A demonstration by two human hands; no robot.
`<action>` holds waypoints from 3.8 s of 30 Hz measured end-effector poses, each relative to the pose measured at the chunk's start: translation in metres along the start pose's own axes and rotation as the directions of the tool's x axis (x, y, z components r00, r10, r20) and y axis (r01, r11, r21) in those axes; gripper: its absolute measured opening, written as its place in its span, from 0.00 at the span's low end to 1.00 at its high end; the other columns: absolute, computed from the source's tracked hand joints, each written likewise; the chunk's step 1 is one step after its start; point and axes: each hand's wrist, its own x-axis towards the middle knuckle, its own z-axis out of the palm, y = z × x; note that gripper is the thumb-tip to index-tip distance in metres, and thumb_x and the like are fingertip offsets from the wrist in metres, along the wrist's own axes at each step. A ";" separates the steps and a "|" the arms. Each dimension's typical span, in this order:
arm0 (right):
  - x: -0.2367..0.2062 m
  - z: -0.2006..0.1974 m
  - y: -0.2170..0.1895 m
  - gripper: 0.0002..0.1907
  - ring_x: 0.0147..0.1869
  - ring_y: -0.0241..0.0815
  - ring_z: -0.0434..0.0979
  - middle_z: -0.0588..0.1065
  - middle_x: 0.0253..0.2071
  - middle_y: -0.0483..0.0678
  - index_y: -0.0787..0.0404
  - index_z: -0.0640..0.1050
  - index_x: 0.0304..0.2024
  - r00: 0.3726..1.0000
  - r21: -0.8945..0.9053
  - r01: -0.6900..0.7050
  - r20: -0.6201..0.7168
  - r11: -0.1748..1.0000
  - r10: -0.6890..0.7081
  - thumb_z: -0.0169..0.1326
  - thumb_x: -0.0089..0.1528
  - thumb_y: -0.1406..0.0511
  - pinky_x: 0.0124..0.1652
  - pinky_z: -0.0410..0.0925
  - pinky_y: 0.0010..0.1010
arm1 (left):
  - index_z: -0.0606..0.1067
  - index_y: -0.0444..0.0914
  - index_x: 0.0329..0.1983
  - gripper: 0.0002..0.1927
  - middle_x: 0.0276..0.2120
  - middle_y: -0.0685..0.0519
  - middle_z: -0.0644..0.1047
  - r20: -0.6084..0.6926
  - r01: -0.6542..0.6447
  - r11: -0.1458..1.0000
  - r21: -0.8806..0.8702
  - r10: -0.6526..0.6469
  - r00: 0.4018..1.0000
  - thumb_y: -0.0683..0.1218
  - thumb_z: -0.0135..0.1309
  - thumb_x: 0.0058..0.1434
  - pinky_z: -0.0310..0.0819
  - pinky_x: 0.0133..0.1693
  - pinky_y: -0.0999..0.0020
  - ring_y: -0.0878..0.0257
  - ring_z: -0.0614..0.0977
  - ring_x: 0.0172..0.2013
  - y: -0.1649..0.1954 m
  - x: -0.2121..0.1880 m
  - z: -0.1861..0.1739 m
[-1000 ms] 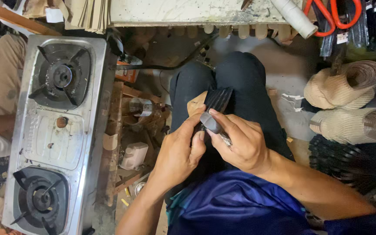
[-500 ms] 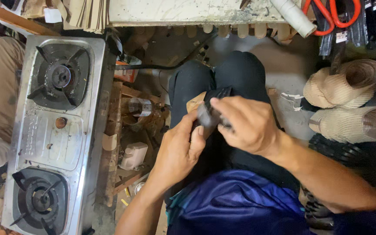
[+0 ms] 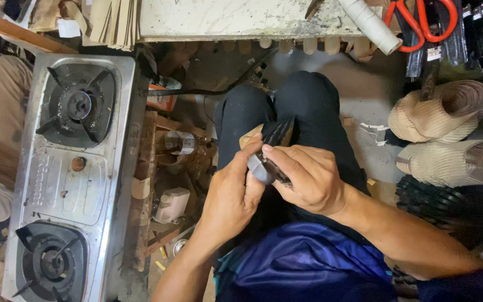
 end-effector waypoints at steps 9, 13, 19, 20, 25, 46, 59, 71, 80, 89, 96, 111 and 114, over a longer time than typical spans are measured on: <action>0.019 -0.013 0.014 0.22 0.35 0.49 0.80 0.77 0.44 0.57 0.72 0.76 0.53 0.943 -0.033 0.293 0.173 0.956 -0.283 0.60 0.55 0.71 0.34 0.72 0.37 | 0.66 0.33 0.66 0.31 0.62 0.36 0.74 0.011 -0.008 1.000 0.017 0.008 1.000 0.37 0.54 0.57 0.76 0.57 0.56 0.39 0.78 0.59 0.004 0.002 -0.003; 0.032 -0.024 0.028 0.21 0.34 0.47 0.79 0.77 0.44 0.57 0.71 0.77 0.52 0.896 -0.049 0.389 0.250 0.920 -0.366 0.60 0.56 0.69 0.32 0.70 0.37 | 0.66 0.33 0.66 0.30 0.59 0.36 0.76 0.003 -0.066 0.997 0.034 0.066 0.998 0.37 0.55 0.58 0.76 0.56 0.56 0.38 0.79 0.58 0.006 0.005 -0.006; 0.016 -0.022 0.008 0.14 0.34 0.47 0.79 0.76 0.35 0.52 0.67 0.78 0.48 0.859 0.088 -0.406 0.376 0.910 0.347 0.56 0.62 0.66 0.36 0.71 0.35 | 0.68 0.38 0.69 0.24 0.34 0.38 0.80 0.103 0.323 0.945 -0.053 -0.317 0.943 0.48 0.46 0.70 0.77 0.37 0.64 0.53 0.83 0.28 0.002 0.003 -0.018; 0.008 -0.024 0.003 0.11 0.30 0.44 0.78 0.76 0.31 0.51 0.66 0.80 0.45 0.708 0.070 -0.633 0.455 0.771 0.540 0.55 0.65 0.64 0.33 0.69 0.33 | 0.68 0.39 0.70 0.25 0.31 0.38 0.79 0.110 0.360 0.931 -0.065 -0.352 0.930 0.48 0.44 0.71 0.76 0.34 0.64 0.55 0.81 0.25 0.000 0.001 -0.019; -0.021 -0.037 -0.003 0.17 0.45 0.32 0.81 0.83 0.41 0.43 0.61 0.78 0.54 0.350 0.294 -0.936 0.804 0.191 0.480 0.50 0.65 0.61 0.43 0.73 0.28 | 0.66 0.33 0.68 0.21 0.57 0.38 0.79 -0.011 0.001 1.000 -0.007 -0.001 1.000 0.44 0.45 0.73 0.78 0.49 0.58 0.42 0.84 0.46 -0.008 -0.004 -0.011; -0.017 -0.027 -0.030 0.25 0.29 0.58 0.78 0.74 0.35 0.57 0.70 0.72 0.57 0.777 -0.064 -0.441 0.472 0.895 0.417 0.56 0.57 0.70 0.27 0.71 0.43 | 0.68 0.31 0.66 0.20 0.64 0.35 0.73 -0.025 -0.138 0.990 0.009 0.139 0.990 0.42 0.49 0.73 0.77 0.58 0.55 0.37 0.80 0.60 -0.009 -0.004 -0.007; -0.042 -0.012 -0.053 0.23 0.30 0.54 0.79 0.74 0.33 0.56 0.65 0.73 0.59 0.649 -0.015 -0.662 0.488 0.749 0.583 0.53 0.61 0.68 0.29 0.70 0.40 | 0.69 0.31 0.63 0.20 0.63 0.36 0.74 -0.028 -0.028 0.997 0.077 0.030 0.999 0.39 0.46 0.68 0.75 0.57 0.55 0.39 0.79 0.59 -0.005 -0.013 -0.003; -0.025 -0.053 -0.039 0.24 0.40 0.62 0.78 0.75 0.39 0.61 0.73 0.69 0.57 0.631 0.015 -0.584 0.637 0.811 0.443 0.51 0.60 0.68 0.37 0.70 0.44 | 0.67 0.31 0.62 0.24 0.64 0.36 0.72 0.033 -0.028 0.979 0.200 0.022 0.999 0.39 0.50 0.61 0.80 0.42 0.51 0.39 0.82 0.46 -0.001 -0.022 0.014; -0.046 0.003 -0.059 0.18 0.32 0.58 0.79 0.75 0.36 0.57 0.69 0.72 0.55 0.769 -0.021 -0.558 0.363 0.830 0.526 0.53 0.62 0.70 0.28 0.71 0.42 | 0.69 0.33 0.63 0.18 0.64 0.37 0.72 0.020 0.039 0.999 -0.003 -0.039 0.999 0.41 0.46 0.71 0.76 0.53 0.55 0.40 0.80 0.54 -0.011 -0.023 -0.003; -0.053 -0.019 -0.030 0.18 0.42 0.39 0.86 0.85 0.40 0.53 0.65 0.82 0.53 0.125 0.119 -0.992 0.844 0.044 0.522 0.50 0.65 0.63 0.39 0.76 0.30 | 0.69 0.33 0.62 0.20 0.64 0.39 0.73 -0.038 -0.043 0.995 0.088 0.046 0.998 0.40 0.48 0.67 0.78 0.52 0.55 0.40 0.81 0.55 -0.011 -0.027 0.005; -0.049 -0.030 -0.006 0.20 0.50 0.46 0.85 0.82 0.47 0.55 0.69 0.78 0.54 0.026 0.088 -0.980 0.947 -0.181 0.319 0.50 0.60 0.67 0.46 0.79 0.38 | 0.68 0.32 0.62 0.23 0.65 0.40 0.72 0.028 -0.037 0.978 0.205 0.032 0.999 0.38 0.51 0.62 0.80 0.42 0.52 0.39 0.83 0.44 -0.010 -0.033 0.012; -0.023 -0.037 -0.032 0.10 0.19 0.36 0.73 0.72 0.18 0.45 0.61 0.75 0.38 0.105 -0.001 -0.982 0.826 0.187 0.554 0.48 0.63 0.62 0.22 0.69 0.31 | 0.68 0.32 0.61 0.22 0.64 0.40 0.73 0.034 -0.029 0.981 0.193 0.023 0.999 0.39 0.50 0.63 0.80 0.44 0.52 0.40 0.83 0.47 -0.011 -0.025 0.010; -0.028 -0.038 -0.034 0.10 0.22 0.42 0.76 0.74 0.22 0.49 0.62 0.74 0.42 0.298 0.087 -0.922 0.782 0.377 0.547 0.49 0.63 0.63 0.25 0.70 0.33 | 0.68 0.32 0.62 0.22 0.64 0.39 0.73 0.036 -0.061 0.978 0.199 0.055 0.998 0.39 0.50 0.64 0.80 0.46 0.53 0.39 0.82 0.50 -0.010 -0.023 0.010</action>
